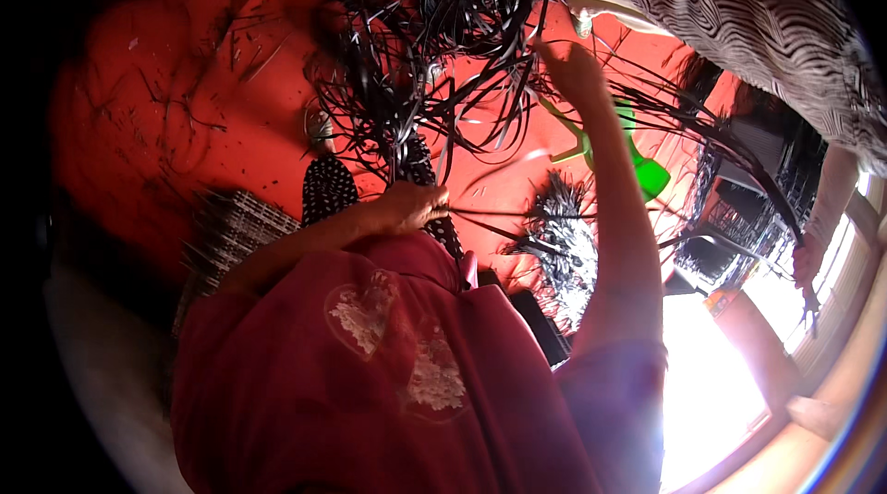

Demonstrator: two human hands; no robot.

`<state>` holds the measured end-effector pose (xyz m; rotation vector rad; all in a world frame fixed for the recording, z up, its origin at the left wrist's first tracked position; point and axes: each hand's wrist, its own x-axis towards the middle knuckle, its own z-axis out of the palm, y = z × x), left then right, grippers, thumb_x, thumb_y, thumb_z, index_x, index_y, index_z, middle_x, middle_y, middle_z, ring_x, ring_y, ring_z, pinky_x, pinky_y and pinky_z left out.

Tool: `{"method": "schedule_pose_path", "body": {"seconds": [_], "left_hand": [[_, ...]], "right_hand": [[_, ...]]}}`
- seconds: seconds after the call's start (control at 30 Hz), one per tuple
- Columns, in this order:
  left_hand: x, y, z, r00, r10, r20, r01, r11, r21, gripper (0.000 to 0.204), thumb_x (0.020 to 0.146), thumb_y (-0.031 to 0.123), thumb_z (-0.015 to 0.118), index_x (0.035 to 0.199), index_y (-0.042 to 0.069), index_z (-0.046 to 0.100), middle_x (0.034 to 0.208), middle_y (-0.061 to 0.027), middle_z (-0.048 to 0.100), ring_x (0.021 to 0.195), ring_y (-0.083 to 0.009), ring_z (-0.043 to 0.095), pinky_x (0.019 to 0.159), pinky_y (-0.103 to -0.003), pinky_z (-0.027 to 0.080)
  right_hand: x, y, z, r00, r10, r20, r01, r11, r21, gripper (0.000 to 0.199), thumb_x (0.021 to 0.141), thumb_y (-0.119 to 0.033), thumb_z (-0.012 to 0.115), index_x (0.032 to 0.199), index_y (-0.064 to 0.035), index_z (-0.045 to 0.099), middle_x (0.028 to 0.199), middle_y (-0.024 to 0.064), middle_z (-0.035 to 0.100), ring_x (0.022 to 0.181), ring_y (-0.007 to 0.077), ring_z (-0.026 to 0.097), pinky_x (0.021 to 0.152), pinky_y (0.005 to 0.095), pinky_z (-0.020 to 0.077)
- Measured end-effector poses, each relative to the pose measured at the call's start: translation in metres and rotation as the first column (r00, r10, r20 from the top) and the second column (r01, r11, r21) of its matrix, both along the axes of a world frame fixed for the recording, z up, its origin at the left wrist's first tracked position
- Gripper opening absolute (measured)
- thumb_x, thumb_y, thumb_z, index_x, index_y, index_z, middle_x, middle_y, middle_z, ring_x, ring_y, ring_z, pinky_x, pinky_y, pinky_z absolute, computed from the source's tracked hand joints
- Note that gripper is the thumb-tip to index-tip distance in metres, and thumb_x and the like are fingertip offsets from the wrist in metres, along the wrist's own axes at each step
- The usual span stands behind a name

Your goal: The person gathers and organizes black plastic strips from a red floor, separating tangled pieces and placing them into neat bundles. They repeatedly pick up, untangle, and stack the strips while another person works nearby.

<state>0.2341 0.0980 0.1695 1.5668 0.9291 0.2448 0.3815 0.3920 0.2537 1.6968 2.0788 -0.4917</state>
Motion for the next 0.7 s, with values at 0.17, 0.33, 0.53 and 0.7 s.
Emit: {"method": "schedule_pose_path", "body": {"seconds": [0.17,0.33,0.53,0.7], "left_hand": [[0.020,-0.028,-0.007,0.992,-0.082,0.099,0.092,0.990,-0.104,0.035,0.080,0.032,0.057,0.102,0.007,0.043,0.097,-0.0142,0.056,0.091,-0.0314,0.055,0.079,-0.046,0.039],[-0.021,-0.055,-0.034,0.983,0.021,-0.184,-0.017,1.000,0.018,0.070,0.077,0.030,0.059,0.136,0.016,0.024,0.130,-0.0177,0.036,0.122,-0.0375,0.028,0.097,-0.055,0.022],[-0.090,-0.224,-0.139,0.900,0.087,-0.426,-0.163,0.976,-0.145,0.055,0.080,0.022,0.057,0.130,0.019,0.036,0.130,-0.0230,0.032,0.116,-0.0413,0.036,0.090,-0.048,0.036],[-0.198,-0.173,-0.058,0.550,0.755,-0.358,-0.705,0.649,0.285,0.030,0.082,0.018,0.053,0.109,0.004,0.052,0.111,-0.0210,0.049,0.093,-0.0339,0.054,0.077,-0.040,0.045]], "right_hand": [[-0.074,0.005,-0.110,0.506,-0.575,-0.643,0.343,0.818,-0.461,0.031,0.073,-0.024,0.070,0.093,-0.0013,0.060,0.080,0.0049,0.062,0.072,0.0132,0.056,0.068,0.0258,0.0437],[-0.127,0.036,0.045,0.023,-0.728,-0.685,-0.134,0.677,-0.724,0.030,0.079,-0.022,0.062,0.100,-0.0027,0.053,0.090,0.0085,0.057,0.074,0.0153,0.055,0.069,0.0305,0.0466],[-0.137,-0.003,0.128,-0.099,-0.656,-0.748,0.035,0.749,-0.661,0.030,0.088,-0.030,0.048,0.106,-0.0056,0.048,0.091,0.0140,0.060,0.072,0.0144,0.059,0.072,0.0359,0.0504],[-0.082,-0.043,0.160,0.009,-0.621,-0.784,0.086,0.781,-0.618,0.035,0.092,-0.034,0.039,0.098,-0.0023,0.053,0.057,0.0019,0.047,0.039,0.0064,0.033,0.039,0.0223,0.0300]]}}
